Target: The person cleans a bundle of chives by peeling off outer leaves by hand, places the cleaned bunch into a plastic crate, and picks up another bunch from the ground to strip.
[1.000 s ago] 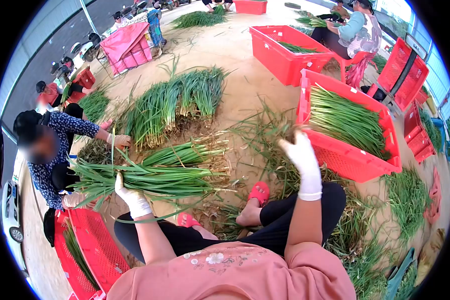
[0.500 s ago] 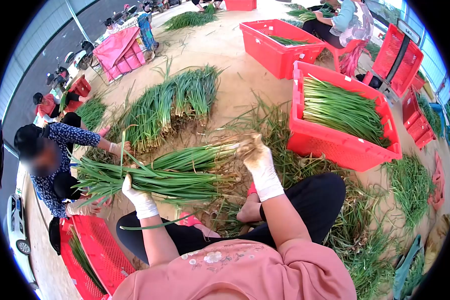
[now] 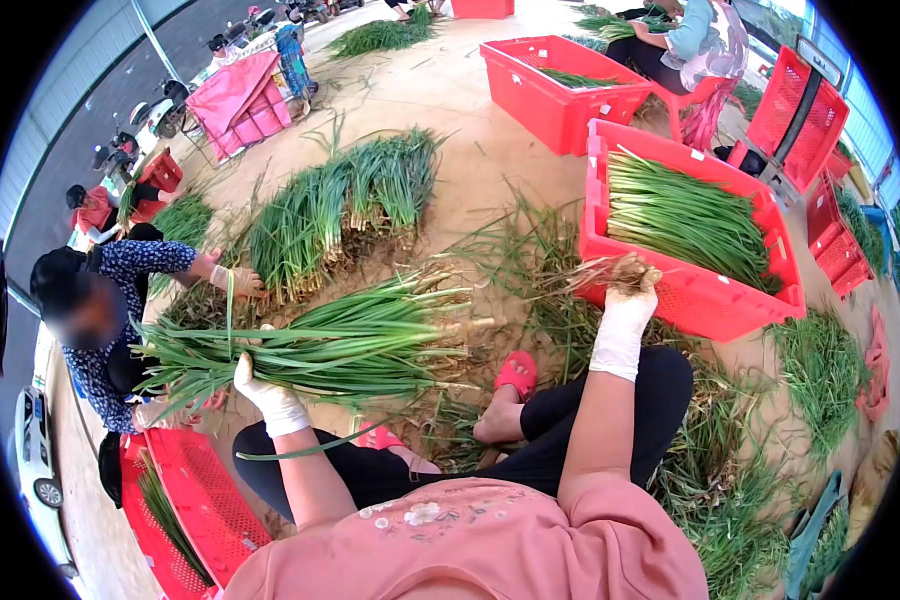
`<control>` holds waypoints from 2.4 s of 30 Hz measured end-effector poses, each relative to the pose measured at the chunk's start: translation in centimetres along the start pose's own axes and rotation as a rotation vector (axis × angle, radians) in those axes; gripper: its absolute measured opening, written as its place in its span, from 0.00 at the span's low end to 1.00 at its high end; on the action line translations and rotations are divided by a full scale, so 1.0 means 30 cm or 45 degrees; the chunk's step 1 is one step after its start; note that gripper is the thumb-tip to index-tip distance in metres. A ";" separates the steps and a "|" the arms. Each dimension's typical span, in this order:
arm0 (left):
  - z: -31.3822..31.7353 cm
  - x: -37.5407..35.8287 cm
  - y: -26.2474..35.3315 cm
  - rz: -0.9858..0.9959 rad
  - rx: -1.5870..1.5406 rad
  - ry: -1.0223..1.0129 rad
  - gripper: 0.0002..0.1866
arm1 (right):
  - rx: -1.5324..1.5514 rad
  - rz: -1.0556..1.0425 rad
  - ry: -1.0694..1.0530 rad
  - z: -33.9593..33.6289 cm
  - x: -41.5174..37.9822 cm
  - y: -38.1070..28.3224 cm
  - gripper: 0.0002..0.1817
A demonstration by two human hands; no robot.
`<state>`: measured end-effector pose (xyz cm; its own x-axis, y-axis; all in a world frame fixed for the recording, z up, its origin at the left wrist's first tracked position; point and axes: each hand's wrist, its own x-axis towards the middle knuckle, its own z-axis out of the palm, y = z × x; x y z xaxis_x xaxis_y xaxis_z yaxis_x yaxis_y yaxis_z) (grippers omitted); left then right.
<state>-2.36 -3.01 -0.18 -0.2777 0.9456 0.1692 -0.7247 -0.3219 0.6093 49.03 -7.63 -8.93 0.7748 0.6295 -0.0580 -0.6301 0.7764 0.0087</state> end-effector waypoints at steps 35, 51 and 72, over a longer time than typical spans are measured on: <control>0.036 -0.014 0.017 0.005 -0.015 -0.211 0.25 | -0.429 0.452 0.564 -0.154 -0.189 0.291 0.04; 0.084 -0.054 -0.049 -0.092 -0.038 -0.532 0.15 | -1.920 0.708 -0.226 -0.095 -0.444 0.512 0.15; 0.063 -0.053 0.009 0.006 -0.206 -0.540 0.12 | -1.668 1.159 -0.584 -0.028 -0.414 0.410 0.18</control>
<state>-0.94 -4.51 1.18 -0.0226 0.8688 0.4946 -0.8226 -0.2974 0.4847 31.60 -5.93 -8.92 -0.0475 0.9737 -0.2230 -0.2834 -0.2272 -0.9317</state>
